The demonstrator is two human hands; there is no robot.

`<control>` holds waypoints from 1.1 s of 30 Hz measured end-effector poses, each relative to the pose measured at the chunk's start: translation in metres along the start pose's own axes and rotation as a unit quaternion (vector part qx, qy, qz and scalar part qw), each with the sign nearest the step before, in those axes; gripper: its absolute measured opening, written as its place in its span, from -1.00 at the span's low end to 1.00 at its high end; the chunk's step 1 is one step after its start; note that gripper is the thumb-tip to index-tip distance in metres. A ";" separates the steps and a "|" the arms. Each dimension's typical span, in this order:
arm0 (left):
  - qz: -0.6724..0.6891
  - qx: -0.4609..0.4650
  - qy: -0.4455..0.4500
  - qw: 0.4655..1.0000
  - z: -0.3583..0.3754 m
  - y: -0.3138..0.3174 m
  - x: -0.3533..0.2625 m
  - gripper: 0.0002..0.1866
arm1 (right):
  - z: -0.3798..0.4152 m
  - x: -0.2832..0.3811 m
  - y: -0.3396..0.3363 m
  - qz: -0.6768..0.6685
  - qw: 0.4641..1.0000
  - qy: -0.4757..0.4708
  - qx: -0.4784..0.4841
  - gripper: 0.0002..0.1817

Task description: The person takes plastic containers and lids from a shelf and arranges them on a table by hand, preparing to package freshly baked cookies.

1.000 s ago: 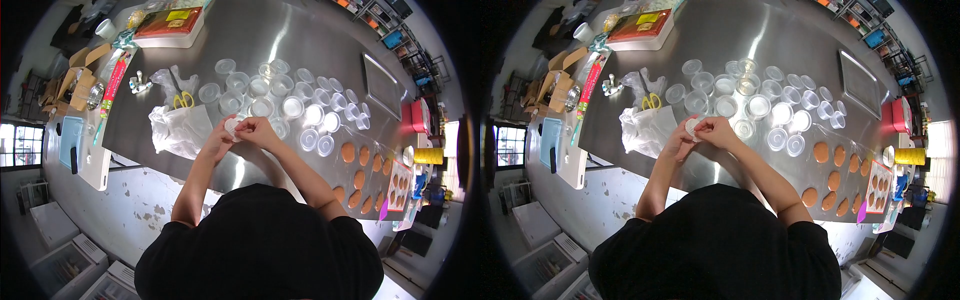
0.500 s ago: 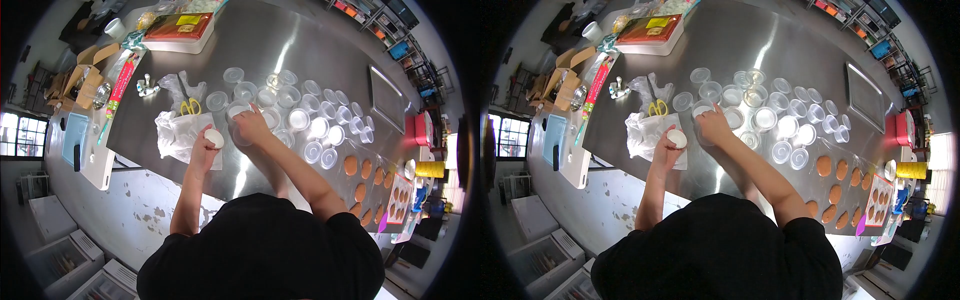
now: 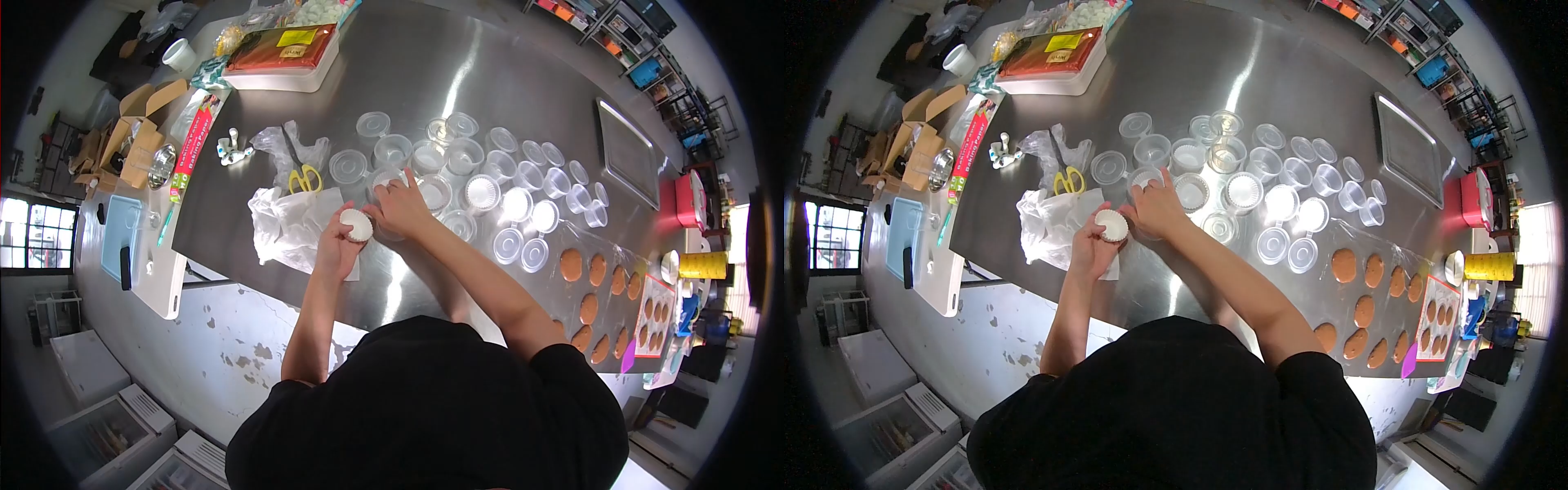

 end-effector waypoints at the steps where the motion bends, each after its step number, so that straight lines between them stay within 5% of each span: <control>1: -0.001 0.005 0.000 1.000 0.000 -0.002 -0.001 -0.45 | 0.000 0.000 0.003 0.000 1.000 0.000 0.000 -0.54; 7: 0.035 -0.010 -0.010 0.999 0.004 -0.002 -0.003 -0.56 | 0.003 0.004 0.003 -0.010 0.997 0.024 -0.070 -0.63; 10: 0.073 -0.001 -0.014 0.997 -0.003 0.004 -0.001 -0.62 | 0.007 0.008 -0.030 -0.160 0.975 0.009 -0.157 -0.73; 12: 0.046 -0.003 -0.016 0.999 -0.003 0.014 0.001 -0.63 | 0.012 0.011 -0.042 -0.443 0.887 0.103 0.076 -0.80; 16: -0.063 0.040 -0.044 0.996 -0.001 0.033 0.004 -0.62 | 0.020 0.006 -0.025 -0.590 0.797 0.058 0.121 -0.80; 33: -0.082 0.124 -0.122 0.981 -0.015 0.056 0.022 -0.62 | 0.037 -0.022 -0.027 -0.610 0.770 0.138 0.125 -0.82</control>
Point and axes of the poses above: each hand's wrist, its own z-axis away from the middle knuckle, its own y-axis out of the palm, x = y × z, the point moved 3 cm from there along -z, towards the middle knuckle, and after that the axes turned 15 degrees about z, right-handed, at the moved point
